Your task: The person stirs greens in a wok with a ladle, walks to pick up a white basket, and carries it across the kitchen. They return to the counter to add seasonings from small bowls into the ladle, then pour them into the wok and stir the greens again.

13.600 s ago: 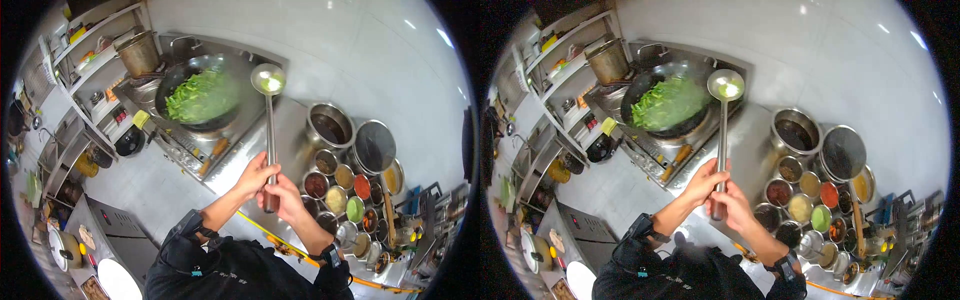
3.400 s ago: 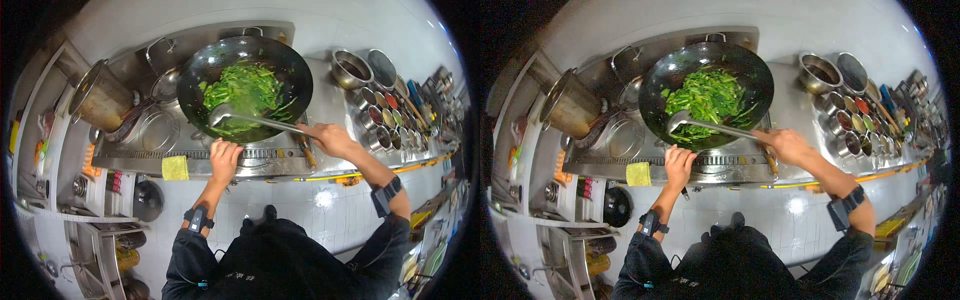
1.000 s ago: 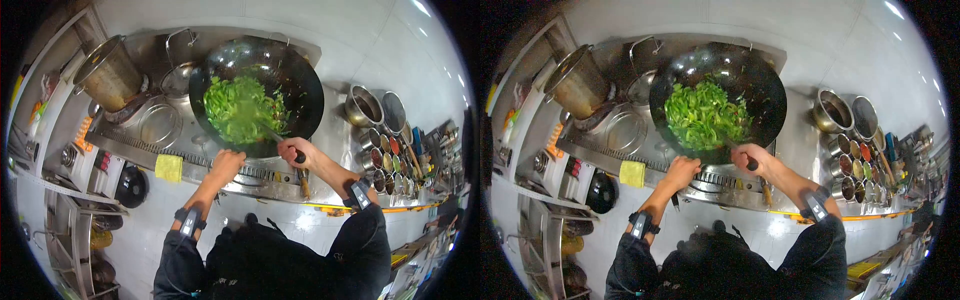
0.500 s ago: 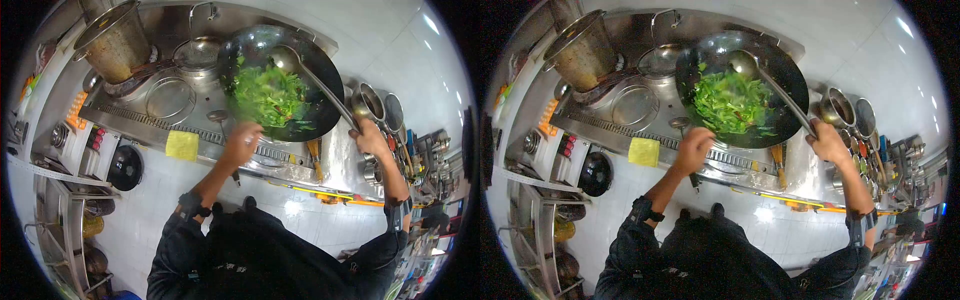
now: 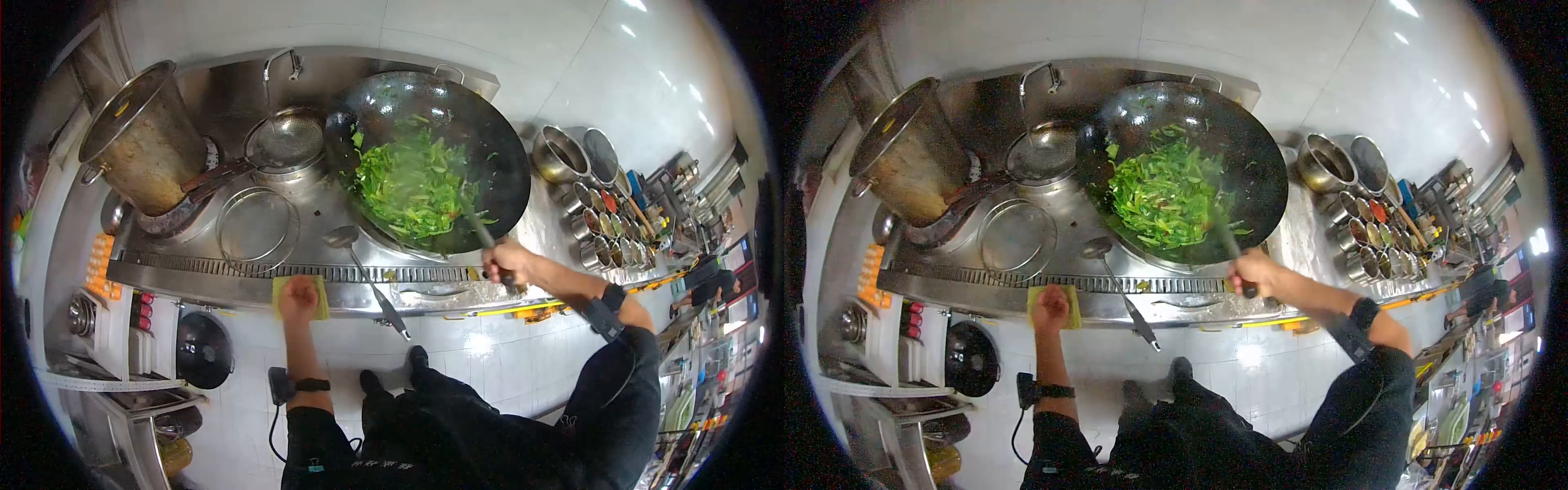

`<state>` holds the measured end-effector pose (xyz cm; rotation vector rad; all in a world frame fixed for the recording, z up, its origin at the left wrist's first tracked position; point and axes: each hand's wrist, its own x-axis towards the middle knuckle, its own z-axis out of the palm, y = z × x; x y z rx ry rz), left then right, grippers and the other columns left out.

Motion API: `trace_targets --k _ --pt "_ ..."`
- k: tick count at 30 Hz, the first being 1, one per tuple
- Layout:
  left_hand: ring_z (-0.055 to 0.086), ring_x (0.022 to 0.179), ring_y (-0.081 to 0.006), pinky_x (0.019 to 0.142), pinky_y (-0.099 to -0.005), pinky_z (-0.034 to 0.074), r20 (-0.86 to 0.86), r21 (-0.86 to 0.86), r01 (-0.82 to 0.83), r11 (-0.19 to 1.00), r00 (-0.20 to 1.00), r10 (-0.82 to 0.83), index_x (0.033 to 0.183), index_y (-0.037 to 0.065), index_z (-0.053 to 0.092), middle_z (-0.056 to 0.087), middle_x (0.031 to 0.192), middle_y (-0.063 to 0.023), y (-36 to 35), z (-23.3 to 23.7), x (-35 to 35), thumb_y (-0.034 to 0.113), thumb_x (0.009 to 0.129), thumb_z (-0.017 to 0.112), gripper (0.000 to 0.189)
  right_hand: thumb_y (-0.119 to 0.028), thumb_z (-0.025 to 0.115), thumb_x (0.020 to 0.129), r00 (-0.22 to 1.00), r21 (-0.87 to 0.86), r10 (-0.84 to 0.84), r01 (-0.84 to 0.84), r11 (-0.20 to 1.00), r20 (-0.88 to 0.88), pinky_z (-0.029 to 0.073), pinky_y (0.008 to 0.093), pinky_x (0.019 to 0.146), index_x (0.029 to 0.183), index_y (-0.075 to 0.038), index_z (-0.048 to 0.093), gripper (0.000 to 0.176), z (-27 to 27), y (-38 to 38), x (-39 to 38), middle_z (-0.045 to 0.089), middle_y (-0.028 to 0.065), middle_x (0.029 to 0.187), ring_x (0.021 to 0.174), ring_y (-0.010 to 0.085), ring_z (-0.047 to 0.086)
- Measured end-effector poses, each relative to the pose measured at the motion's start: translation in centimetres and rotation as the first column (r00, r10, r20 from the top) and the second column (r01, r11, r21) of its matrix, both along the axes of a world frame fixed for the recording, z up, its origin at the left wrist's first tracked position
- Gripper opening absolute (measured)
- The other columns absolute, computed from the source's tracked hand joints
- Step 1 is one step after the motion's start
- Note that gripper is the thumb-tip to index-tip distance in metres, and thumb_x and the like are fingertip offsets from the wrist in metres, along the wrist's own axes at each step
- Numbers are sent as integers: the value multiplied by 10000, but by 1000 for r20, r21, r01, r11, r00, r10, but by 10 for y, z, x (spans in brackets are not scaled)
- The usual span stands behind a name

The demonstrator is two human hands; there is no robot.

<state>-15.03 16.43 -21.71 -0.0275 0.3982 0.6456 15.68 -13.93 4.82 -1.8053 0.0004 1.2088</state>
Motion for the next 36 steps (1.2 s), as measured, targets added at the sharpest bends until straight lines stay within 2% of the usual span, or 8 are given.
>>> trace_targets --k 4,6,8,13,18,29,32,36 --pt "586 818 -202 698 -331 490 -616 697 369 615 747 251 1034 104 604 599 978 -64 -93 133 77 206 853 595 207 -20 444 858 600 263 -70 449 854 -797 367 222 350 745 -17 446 113 3 27 -5 451 28 580 434 71 437" --pt "539 946 -294 822 -385 427 -40 864 373 -340 722 691 946 54 613 560 967 -117 -136 208 105 96 810 606 143 -24 459 857 587 330 11 440 835 -809 373 208 355 747 -16 447 111 17 26 -10 456 20 599 446 54 439" --pt "533 942 -291 835 -413 408 112 663 394 -636 788 605 903 55 623 576 957 -116 -152 235 130 131 797 614 131 -27 473 856 703 408 47 356 841 -710 380 202 358 748 -15 448 112 34 21 -11 463 16 614 455 47 441" --pt "569 830 -255 746 -401 402 -187 376 575 -727 815 548 799 103 624 616 777 -60 -148 192 157 235 822 594 137 -50 513 826 982 282 167 -186 941 88 401 233 363 796 16 481 79 94 -1 -17 491 37 595 458 89 482" --pt "576 834 -257 746 -399 397 -362 289 652 -701 752 551 791 113 635 636 794 -69 -152 182 184 235 837 566 148 -97 545 789 263 -459 582 -406 790 769 484 348 441 916 64 560 206 124 -16 -3 585 144 570 453 230 584" --pt "555 773 -277 721 -432 400 -399 311 677 -667 730 555 739 88 615 595 708 -82 -164 237 146 196 790 607 120 -142 590 750 -140 -819 815 -226 527 563 515 442 681 899 105 533 294 13 1 175 632 236 769 786 360 637" --pt "559 792 -249 737 -394 389 -325 278 687 -671 725 608 696 103 624 617 712 -60 -149 213 153 210 780 619 136 -114 586 771 767 -384 505 -361 850 396 465 337 443 774 98 520 222 1 -18 130 571 123 605 503 207 564" --pt "562 807 -255 748 -404 397 -339 218 717 -662 692 638 696 105 624 625 749 -62 -139 184 170 196 777 610 123 -20 528 777 910 272 113 0 962 -400 359 256 332 662 -13 468 130 -12 0 72 443 28 521 371 119 415"
